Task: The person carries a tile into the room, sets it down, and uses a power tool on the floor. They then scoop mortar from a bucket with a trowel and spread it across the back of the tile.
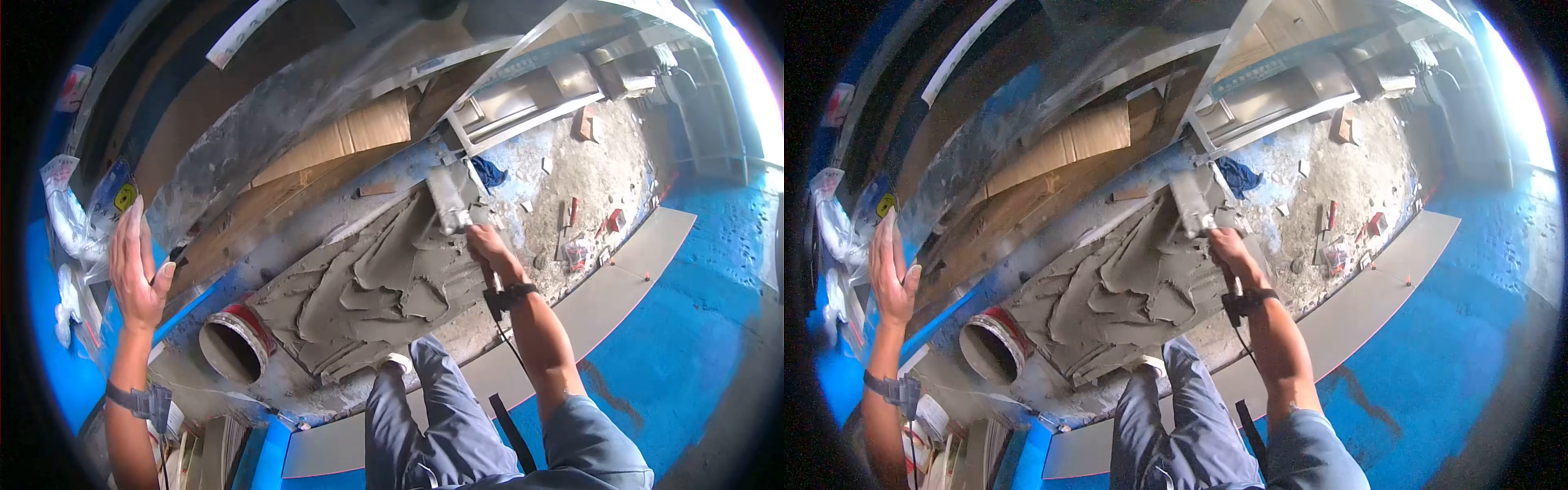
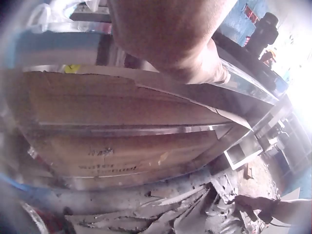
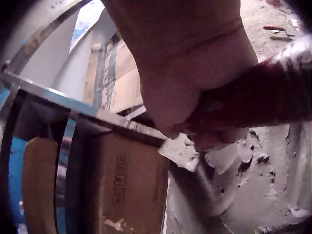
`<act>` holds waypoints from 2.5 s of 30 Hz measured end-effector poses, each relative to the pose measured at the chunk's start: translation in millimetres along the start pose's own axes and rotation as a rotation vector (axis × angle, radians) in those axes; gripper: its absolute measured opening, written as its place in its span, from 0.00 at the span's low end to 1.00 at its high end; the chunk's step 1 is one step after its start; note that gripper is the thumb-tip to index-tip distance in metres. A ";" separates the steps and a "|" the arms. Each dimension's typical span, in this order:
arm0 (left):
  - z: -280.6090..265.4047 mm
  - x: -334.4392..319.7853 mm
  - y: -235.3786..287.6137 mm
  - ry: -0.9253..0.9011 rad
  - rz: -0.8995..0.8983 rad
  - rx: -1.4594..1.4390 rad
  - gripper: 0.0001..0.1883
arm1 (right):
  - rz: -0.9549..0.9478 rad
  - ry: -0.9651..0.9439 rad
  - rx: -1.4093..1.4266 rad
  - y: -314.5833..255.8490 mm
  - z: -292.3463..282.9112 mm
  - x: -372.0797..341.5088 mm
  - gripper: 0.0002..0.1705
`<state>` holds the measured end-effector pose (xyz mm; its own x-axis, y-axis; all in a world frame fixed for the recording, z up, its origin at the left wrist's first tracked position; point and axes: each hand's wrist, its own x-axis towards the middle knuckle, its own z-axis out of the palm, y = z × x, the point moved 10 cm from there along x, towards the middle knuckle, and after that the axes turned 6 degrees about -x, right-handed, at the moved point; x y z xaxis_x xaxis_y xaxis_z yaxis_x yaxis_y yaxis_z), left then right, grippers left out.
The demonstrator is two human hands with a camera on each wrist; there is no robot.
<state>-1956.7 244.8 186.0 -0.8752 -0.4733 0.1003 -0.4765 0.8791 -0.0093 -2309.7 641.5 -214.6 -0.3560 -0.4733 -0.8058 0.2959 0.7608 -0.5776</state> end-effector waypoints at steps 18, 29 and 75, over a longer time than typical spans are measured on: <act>-6.9 3.0 3.5 0.032 -0.028 -0.072 0.44 | 0.043 -0.169 -0.081 58.2 79.8 21.6 0.21; -9.8 2.2 5.2 0.046 -0.013 -0.058 0.43 | -0.038 -0.306 -0.211 -2.1 222.0 21.0 0.22; -4.7 -7.0 2.5 0.097 0.005 -0.123 0.36 | -0.355 0.040 -1.059 106.8 178.3 -87.6 0.20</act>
<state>-1951.4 250.6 189.9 -0.8626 -0.4663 0.1963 -0.4530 0.8846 0.1109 -2088.9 685.1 -229.0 -0.3042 -0.7388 -0.6014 -0.7256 0.5887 -0.3562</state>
